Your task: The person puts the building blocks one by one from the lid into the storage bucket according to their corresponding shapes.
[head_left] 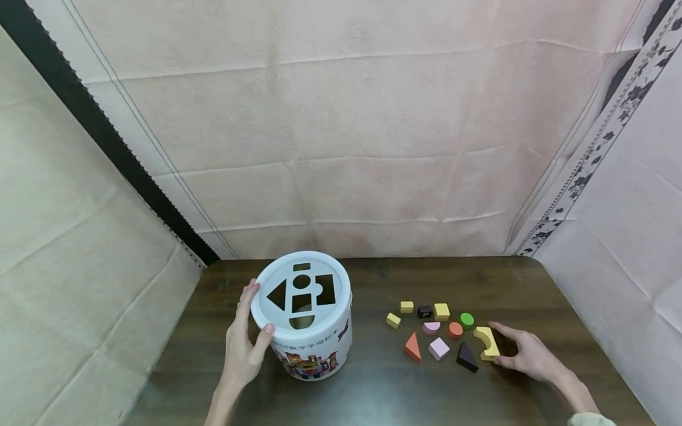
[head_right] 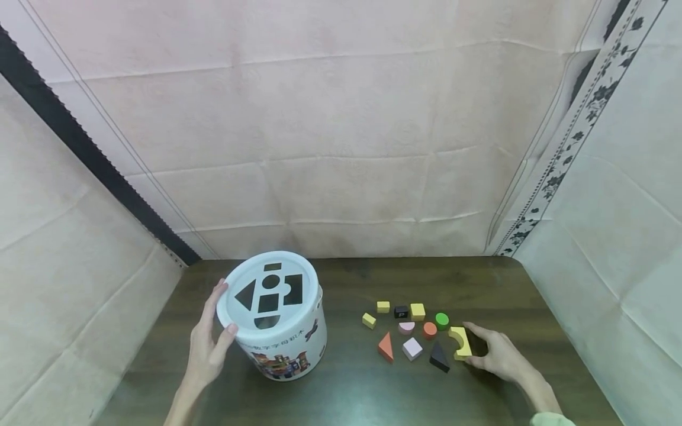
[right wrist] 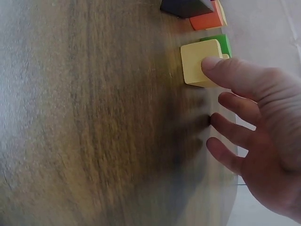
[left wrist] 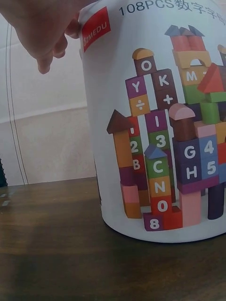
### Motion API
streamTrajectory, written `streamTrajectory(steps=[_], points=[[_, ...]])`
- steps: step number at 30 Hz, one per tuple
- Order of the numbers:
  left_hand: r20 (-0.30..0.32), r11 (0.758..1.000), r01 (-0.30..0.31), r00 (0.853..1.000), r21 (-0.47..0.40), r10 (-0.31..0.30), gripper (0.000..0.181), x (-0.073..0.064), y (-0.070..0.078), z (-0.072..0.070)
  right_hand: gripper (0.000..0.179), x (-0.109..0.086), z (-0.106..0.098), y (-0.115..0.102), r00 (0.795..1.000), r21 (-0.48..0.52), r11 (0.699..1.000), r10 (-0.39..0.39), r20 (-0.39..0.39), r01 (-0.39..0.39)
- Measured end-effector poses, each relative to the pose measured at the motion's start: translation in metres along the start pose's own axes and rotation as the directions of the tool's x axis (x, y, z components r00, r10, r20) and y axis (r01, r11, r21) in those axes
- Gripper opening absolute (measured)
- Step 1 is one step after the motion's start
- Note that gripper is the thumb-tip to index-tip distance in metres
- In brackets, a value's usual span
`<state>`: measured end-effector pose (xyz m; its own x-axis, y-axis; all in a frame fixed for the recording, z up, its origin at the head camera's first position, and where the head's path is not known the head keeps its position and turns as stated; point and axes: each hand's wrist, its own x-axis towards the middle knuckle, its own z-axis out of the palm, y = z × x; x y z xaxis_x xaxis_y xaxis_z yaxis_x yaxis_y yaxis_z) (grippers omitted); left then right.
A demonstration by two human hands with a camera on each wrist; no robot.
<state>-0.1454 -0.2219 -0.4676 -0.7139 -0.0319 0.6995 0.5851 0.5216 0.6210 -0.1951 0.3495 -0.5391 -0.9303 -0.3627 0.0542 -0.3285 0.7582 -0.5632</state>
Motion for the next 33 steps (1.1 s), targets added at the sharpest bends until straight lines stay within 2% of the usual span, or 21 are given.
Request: streamTrajectory(steps=[9,15,19,23,27,33], points=[[-0.006,1.000,0.005,1.000,0.001,-0.005,0.072,0.0001,0.0010,0.0009,0.074,0.0048,-0.0002,0.0015,0.999,0.025,1.000,-0.001,0.037,0.000],[-0.028,0.999,-0.051,0.998,0.006,0.051,0.070,0.0015,0.0019,0.0022,0.072,0.0061,0.0001,0.0043,0.999,0.020,1.000,0.013,0.047,-0.014],[-0.038,0.999,-0.053,0.998,0.011,0.053,0.069,0.0013,0.0024,0.0021,0.070,0.0051,0.0012,0.0047,0.999,0.038,0.999,0.020,0.048,-0.022],[-0.033,0.999,-0.031,0.999,0.011,0.032,0.070,0.0002,0.0021,0.0025,0.068,0.0025,0.0024,0.0041,1.000,0.036,0.999,0.010,0.008,-0.010],[-0.028,1.000,-0.020,0.999,0.006,0.020,0.070,-0.0002,0.0018,0.0031,0.067,-0.0004,0.0019,0.0026,0.998,-0.007,1.000,0.011,-0.061,-0.012],[-0.041,0.999,-0.045,0.998,0.007,0.046,0.069,-0.0001,0.0016,0.0036,0.065,-0.0014,-0.0029,-0.0033,0.993,-0.053,0.998,0.010,-0.114,-0.016]])
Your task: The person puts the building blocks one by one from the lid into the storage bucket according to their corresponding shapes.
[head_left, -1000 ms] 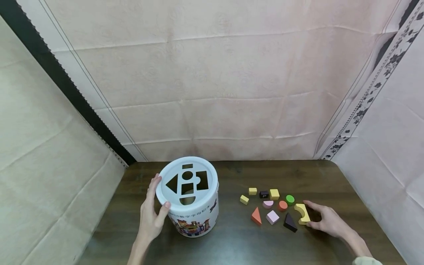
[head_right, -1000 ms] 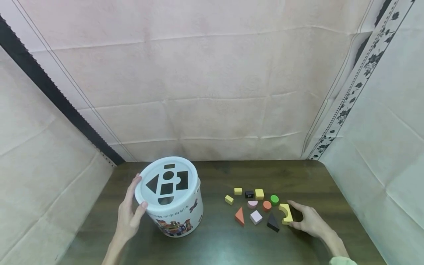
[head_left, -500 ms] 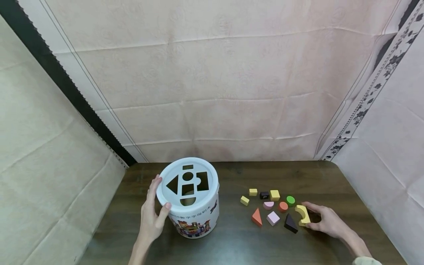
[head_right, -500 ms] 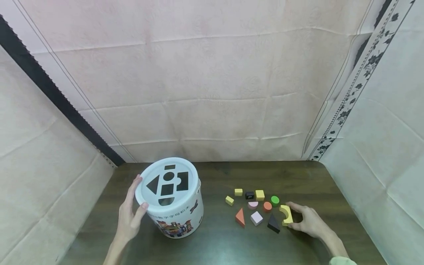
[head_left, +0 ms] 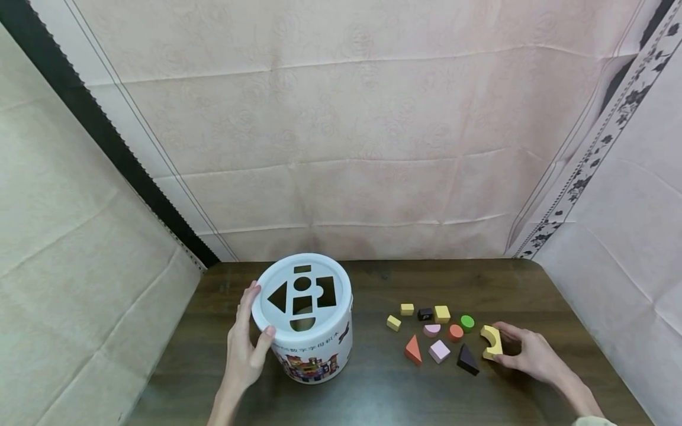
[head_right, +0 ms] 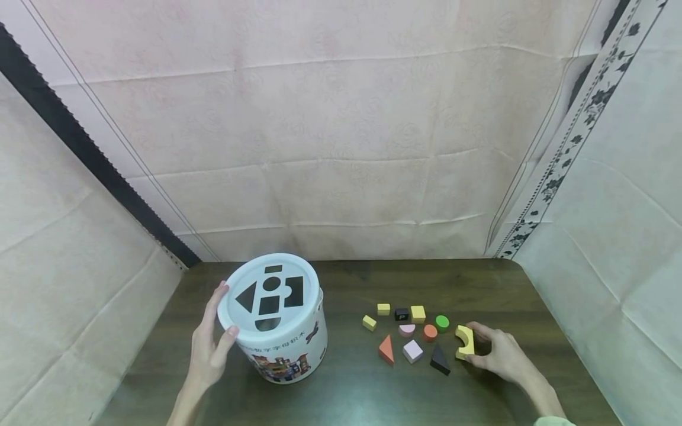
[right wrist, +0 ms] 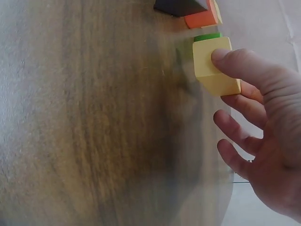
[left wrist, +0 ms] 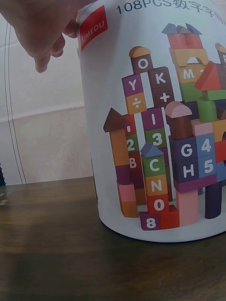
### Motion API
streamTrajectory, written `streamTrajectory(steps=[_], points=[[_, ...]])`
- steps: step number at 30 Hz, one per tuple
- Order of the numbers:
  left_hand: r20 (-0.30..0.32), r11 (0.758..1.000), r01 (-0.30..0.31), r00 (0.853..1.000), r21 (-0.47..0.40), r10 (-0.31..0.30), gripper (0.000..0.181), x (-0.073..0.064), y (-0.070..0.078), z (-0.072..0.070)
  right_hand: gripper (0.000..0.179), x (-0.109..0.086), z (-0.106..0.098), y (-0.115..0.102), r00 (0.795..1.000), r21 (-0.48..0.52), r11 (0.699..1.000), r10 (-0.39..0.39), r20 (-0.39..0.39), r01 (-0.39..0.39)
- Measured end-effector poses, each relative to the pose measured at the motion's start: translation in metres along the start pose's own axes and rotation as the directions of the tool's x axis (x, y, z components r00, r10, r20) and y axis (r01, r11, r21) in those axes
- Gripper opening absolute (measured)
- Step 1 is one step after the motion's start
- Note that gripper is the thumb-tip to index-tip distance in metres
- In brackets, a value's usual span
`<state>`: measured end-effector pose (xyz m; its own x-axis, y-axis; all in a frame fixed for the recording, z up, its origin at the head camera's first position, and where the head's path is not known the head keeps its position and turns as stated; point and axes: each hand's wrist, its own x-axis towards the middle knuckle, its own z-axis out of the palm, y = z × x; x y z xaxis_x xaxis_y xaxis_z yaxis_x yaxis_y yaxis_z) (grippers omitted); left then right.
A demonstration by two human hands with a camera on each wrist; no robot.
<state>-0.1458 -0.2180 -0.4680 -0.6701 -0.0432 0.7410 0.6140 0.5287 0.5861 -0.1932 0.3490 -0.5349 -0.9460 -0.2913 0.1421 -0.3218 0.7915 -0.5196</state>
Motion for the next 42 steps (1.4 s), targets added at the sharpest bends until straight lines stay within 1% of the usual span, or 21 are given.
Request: streamTrajectory(steps=[3,9,14,18,21,23,28,30,33,37,42], points=[[-0.004,1.000,0.002,1.000,0.001,-0.002,0.069,-0.001,0.000,0.000,0.063,0.001,-0.003,-0.003,1.000,-0.007,1.000,-0.012,-0.017,0.012],[-0.010,1.000,0.002,1.000,-0.001,-0.002,0.069,-0.002,-0.001,0.000,0.061,0.005,-0.007,-0.013,0.994,-0.041,0.997,-0.062,-0.090,0.059],[-0.011,1.000,0.002,1.000,-0.004,-0.002,0.069,-0.001,0.000,0.000,0.061,0.010,-0.015,-0.028,0.994,-0.028,0.997,-0.068,-0.091,0.065],[-0.018,1.000,-0.010,1.000,-0.004,0.010,0.069,0.000,0.000,0.000,0.060,0.013,-0.021,-0.040,0.991,-0.051,0.995,-0.093,-0.100,0.088],[-0.023,1.000,-0.018,1.000,-0.005,0.018,0.068,0.000,0.000,0.001,0.060,0.015,-0.024,-0.048,0.982,-0.075,0.989,-0.136,-0.127,0.128],[-0.022,1.000,-0.013,1.000,-0.006,0.013,0.068,0.000,-0.001,0.001,0.061,0.017,-0.027,-0.053,0.976,-0.087,0.984,-0.167,-0.142,0.156],[-0.011,1.000,0.026,1.000,-0.008,-0.027,0.069,-0.002,-0.001,0.002,0.061,0.023,-0.032,-0.068,0.958,-0.130,0.971,-0.223,-0.181,0.202],[-0.008,0.999,0.038,0.999,-0.006,-0.038,0.069,-0.003,-0.002,0.002,0.061,0.026,-0.035,-0.074,0.956,-0.140,0.968,-0.231,-0.182,0.207],[-0.008,0.999,0.042,0.999,-0.004,-0.042,0.069,-0.003,-0.003,0.002,0.062,0.030,-0.038,-0.084,0.960,-0.137,0.969,-0.227,-0.165,0.205],[-0.010,0.999,0.036,0.999,-0.010,-0.036,0.068,-0.003,-0.003,0.003,0.062,0.034,-0.042,-0.096,0.963,-0.130,0.969,-0.228,-0.148,0.209],[-0.012,0.999,0.039,0.999,-0.019,-0.039,0.068,-0.003,-0.003,0.004,0.062,0.039,-0.044,-0.110,0.961,-0.120,0.968,-0.238,-0.142,0.222]])
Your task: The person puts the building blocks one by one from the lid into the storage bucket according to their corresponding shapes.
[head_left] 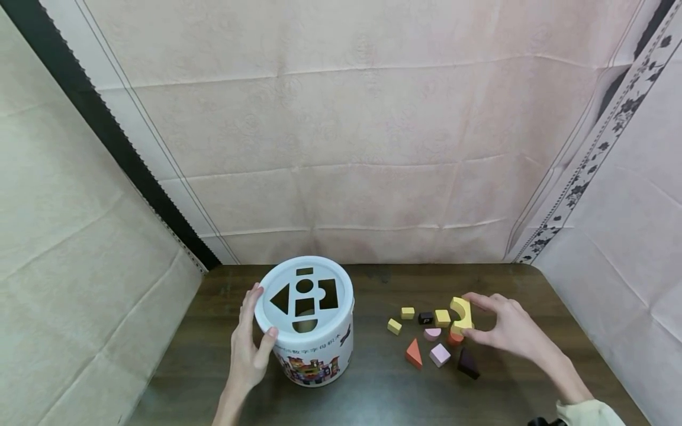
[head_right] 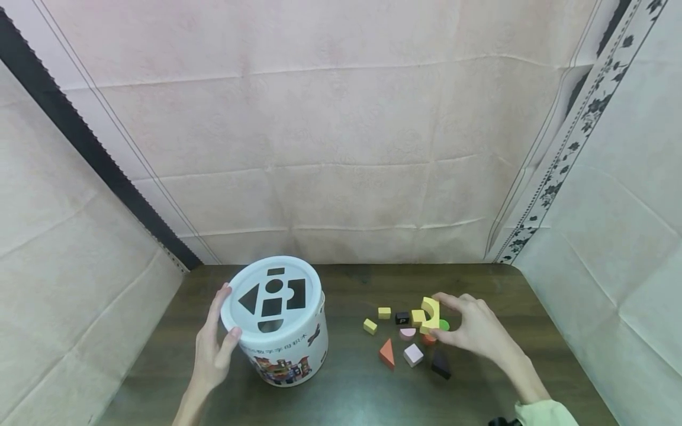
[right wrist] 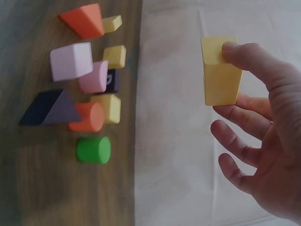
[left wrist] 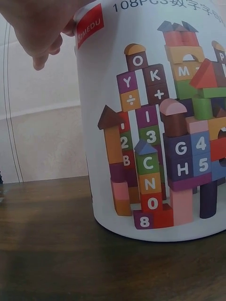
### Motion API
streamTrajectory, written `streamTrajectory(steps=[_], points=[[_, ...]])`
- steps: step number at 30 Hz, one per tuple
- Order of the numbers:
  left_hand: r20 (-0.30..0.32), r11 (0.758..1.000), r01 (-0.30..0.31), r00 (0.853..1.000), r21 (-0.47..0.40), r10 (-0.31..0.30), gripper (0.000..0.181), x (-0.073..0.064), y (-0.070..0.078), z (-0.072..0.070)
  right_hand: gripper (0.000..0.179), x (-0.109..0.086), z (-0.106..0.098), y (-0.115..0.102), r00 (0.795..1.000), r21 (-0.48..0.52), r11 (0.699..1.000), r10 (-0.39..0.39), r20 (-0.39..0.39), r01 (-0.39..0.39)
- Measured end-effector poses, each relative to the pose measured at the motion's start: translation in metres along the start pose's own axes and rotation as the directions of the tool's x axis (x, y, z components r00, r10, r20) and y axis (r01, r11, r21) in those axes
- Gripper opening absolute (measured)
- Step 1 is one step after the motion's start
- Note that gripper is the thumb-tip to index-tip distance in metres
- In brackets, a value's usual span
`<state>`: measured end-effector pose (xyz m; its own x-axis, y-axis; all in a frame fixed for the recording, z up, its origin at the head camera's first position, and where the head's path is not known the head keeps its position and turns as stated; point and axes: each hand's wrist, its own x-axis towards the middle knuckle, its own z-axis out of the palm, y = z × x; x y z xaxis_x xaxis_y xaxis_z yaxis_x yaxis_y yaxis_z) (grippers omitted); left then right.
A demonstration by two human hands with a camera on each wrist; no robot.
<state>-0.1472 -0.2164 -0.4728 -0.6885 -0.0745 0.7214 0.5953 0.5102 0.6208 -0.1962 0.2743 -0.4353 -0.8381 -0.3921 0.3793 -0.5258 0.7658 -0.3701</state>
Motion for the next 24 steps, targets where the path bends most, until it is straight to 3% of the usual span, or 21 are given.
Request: streamTrajectory(steps=[10,14,18,24], points=[[-0.021,0.999,-0.041,0.999,0.012,0.041,0.068,0.001,0.002,0.000,0.061,0.022,-0.002,-0.026,0.997,0.030,0.997,-0.071,-0.013,0.071],[-0.027,0.998,-0.057,0.998,0.009,0.058,0.068,0.002,0.002,0.000,0.062,0.033,-0.002,-0.038,0.998,0.055,0.996,-0.067,0.009,0.066],[-0.027,0.998,-0.065,0.998,0.011,0.065,0.067,0.002,0.002,0.001,0.062,0.043,0.000,-0.048,0.997,0.082,0.995,-0.065,0.030,0.063],[-0.031,0.998,-0.056,0.998,0.011,0.056,0.067,0.002,0.002,0.002,0.060,0.055,0.006,-0.061,0.992,0.106,0.987,-0.124,0.024,0.121]])
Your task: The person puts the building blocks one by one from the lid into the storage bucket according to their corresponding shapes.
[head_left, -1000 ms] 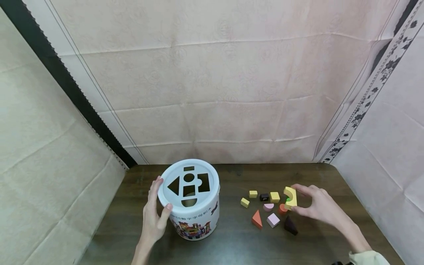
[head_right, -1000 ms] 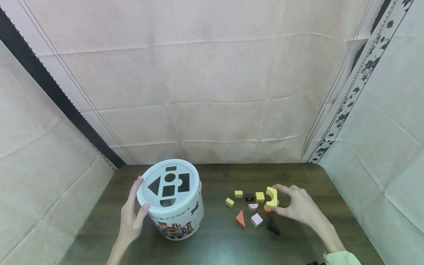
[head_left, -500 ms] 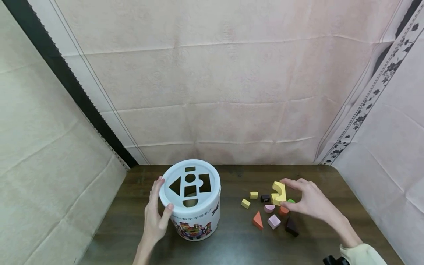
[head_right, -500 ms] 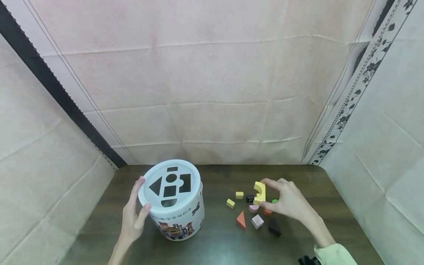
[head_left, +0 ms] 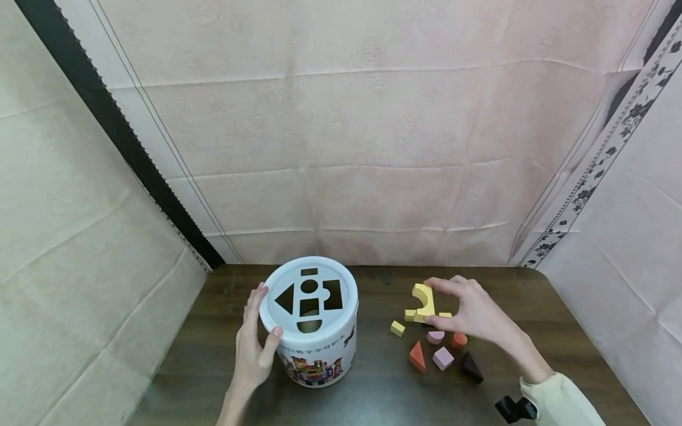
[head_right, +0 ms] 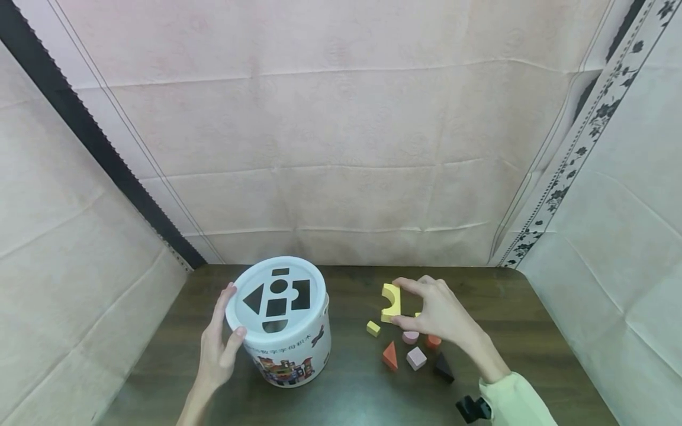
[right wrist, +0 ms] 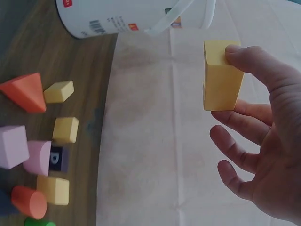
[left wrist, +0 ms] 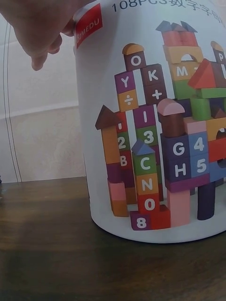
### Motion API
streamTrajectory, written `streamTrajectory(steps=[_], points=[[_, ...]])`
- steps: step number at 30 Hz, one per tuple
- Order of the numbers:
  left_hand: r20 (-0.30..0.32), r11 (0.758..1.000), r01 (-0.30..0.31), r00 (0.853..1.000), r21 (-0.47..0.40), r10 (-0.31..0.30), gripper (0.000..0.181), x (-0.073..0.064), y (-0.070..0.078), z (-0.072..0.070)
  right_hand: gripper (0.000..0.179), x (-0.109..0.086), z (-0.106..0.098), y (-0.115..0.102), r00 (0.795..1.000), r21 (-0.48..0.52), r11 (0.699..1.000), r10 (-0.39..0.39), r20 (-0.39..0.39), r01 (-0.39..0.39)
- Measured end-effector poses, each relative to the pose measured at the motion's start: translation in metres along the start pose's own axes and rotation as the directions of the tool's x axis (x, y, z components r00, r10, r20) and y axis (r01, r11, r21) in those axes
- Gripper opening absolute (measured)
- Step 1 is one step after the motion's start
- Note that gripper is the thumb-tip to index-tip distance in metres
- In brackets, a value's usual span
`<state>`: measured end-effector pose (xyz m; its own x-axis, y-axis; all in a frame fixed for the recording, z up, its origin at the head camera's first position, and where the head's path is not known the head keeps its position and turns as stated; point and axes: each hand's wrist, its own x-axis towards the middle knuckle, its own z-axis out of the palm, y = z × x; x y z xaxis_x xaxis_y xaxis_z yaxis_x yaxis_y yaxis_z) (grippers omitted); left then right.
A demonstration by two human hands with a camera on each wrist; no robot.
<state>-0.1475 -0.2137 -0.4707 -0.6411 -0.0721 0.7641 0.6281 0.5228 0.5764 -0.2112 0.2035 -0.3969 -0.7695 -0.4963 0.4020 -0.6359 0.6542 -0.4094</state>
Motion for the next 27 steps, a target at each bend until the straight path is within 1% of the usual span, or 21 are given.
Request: streamTrajectory(steps=[2,10,14,17,27], points=[[-0.002,1.000,0.002,1.000,0.000,-0.002,0.068,0.000,0.001,0.000,0.060,0.005,0.001,-0.004,1.000,0.017,1.000,-0.008,0.001,0.008],[0.002,1.000,0.015,1.000,-0.002,-0.015,0.067,-0.001,0.001,-0.002,0.062,0.027,0.006,-0.026,0.999,0.070,0.998,0.003,0.047,-0.006],[0.009,1.000,0.020,1.000,-0.019,-0.020,0.067,-0.001,0.001,-0.001,0.062,0.039,0.012,-0.033,0.998,0.117,0.992,-0.046,0.047,0.040],[0.015,1.000,0.020,1.000,-0.024,-0.020,0.067,-0.002,0.000,0.001,0.061,0.045,0.016,-0.037,0.997,0.131,0.989,-0.067,0.043,0.061],[0.003,1.000,0.030,1.000,-0.005,-0.030,0.067,-0.003,0.000,0.001,0.062,0.062,0.022,-0.056,0.996,0.159,0.986,-0.053,0.065,0.042]])
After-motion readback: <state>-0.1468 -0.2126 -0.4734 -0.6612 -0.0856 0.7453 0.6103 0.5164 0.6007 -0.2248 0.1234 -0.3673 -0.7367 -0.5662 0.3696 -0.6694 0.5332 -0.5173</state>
